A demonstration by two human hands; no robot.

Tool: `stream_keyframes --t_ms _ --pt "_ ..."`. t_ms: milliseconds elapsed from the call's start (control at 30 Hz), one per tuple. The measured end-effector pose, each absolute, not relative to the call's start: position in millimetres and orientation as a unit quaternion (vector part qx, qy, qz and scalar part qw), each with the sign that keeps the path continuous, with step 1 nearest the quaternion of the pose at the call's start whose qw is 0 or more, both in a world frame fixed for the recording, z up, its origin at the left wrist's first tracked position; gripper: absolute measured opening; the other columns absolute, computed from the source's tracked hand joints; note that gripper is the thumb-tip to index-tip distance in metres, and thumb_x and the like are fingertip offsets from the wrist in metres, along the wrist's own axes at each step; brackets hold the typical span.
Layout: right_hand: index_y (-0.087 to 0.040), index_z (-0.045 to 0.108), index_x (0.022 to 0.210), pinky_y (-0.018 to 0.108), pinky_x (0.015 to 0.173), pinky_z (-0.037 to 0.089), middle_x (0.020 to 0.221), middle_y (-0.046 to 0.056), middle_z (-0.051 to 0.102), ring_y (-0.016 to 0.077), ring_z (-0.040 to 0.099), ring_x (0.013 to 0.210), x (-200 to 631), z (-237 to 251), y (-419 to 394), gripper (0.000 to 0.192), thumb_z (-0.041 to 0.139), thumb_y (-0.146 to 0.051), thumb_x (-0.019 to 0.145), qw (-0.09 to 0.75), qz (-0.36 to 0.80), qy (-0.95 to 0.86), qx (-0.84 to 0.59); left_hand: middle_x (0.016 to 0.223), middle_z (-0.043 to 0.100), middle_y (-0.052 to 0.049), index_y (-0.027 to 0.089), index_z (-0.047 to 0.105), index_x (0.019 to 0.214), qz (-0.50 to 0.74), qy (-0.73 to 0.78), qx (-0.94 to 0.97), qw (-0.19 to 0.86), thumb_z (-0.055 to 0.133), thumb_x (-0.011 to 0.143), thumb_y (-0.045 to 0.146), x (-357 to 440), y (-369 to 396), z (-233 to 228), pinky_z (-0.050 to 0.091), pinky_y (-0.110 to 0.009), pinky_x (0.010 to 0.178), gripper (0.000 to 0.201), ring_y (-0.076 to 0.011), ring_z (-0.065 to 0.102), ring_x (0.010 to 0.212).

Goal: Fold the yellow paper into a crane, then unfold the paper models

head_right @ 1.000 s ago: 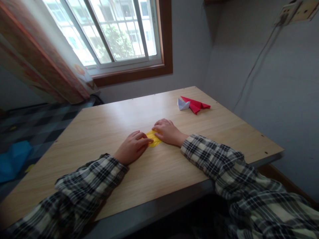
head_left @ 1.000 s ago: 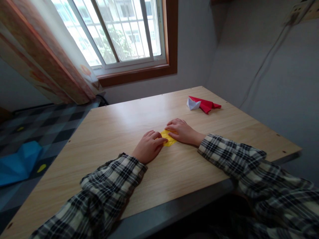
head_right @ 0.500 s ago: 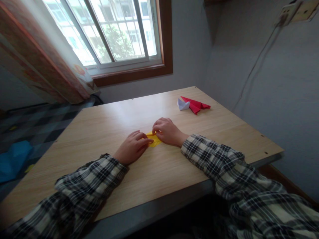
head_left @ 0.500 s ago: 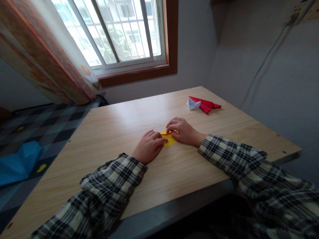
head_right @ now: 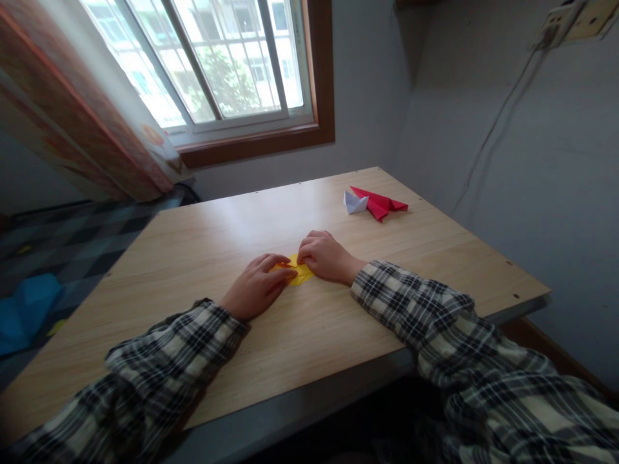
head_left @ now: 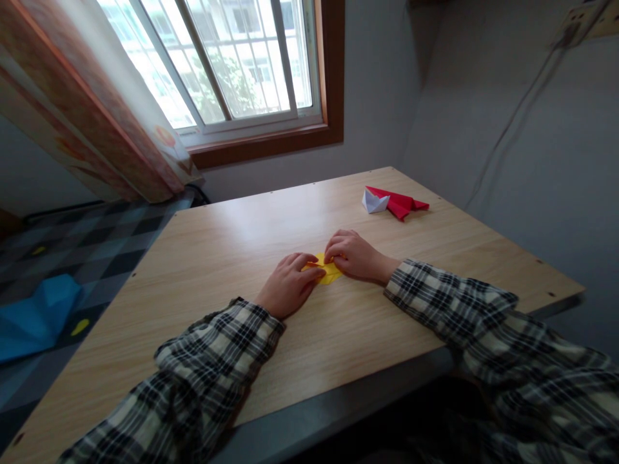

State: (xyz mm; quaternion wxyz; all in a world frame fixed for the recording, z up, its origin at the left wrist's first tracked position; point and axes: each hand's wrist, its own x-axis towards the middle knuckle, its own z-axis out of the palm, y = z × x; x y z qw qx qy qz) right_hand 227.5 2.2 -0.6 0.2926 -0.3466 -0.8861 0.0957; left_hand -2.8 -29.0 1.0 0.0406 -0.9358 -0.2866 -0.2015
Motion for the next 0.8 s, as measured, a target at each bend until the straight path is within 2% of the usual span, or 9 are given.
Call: stream_keyframes --t_ms 367,600,800 --pt "-0.02 0.078 0.08 0.037 0.093 0.042 0.089 0.004 0.077 0.0202 0.062 0.091 228 -4 6 0.029 0.054 -0.004 0.082 0.293 0.087 -0.89 -0.338 0.105 0.073 -0.005 0.022 0.07 0.107 -0.186 -0.273 -0.944 0.018 0.051 0.1 0.022 -1 -27 4 0.05 -0.041 0.092 0.02 -0.0207 0.065 0.095" --pt "-0.02 0.078 0.082 0.037 0.093 0.042 0.09 0.004 0.077 0.0197 0.062 0.091 228 -5 7 0.03 0.053 -0.004 0.083 0.295 0.088 -0.89 -0.336 0.108 0.075 -0.002 0.027 0.071 0.109 -0.161 -0.315 -0.934 0.05 0.054 0.098 0.024 -1 -33 6 0.042 -0.051 0.104 0.02 -0.0225 0.067 0.101" --pt "-0.02 0.078 0.083 0.037 0.093 0.041 0.091 0.004 0.077 0.0201 0.063 0.092 229 -4 6 0.03 0.053 -0.004 0.082 0.285 0.086 -0.891 -0.341 0.1 0.076 -0.002 0.027 0.073 0.104 -0.15 -0.35 -0.919 0.101 0.057 0.097 0.028 1 -37 10 0.047 -0.047 0.093 0.018 -0.0231 0.068 0.091"
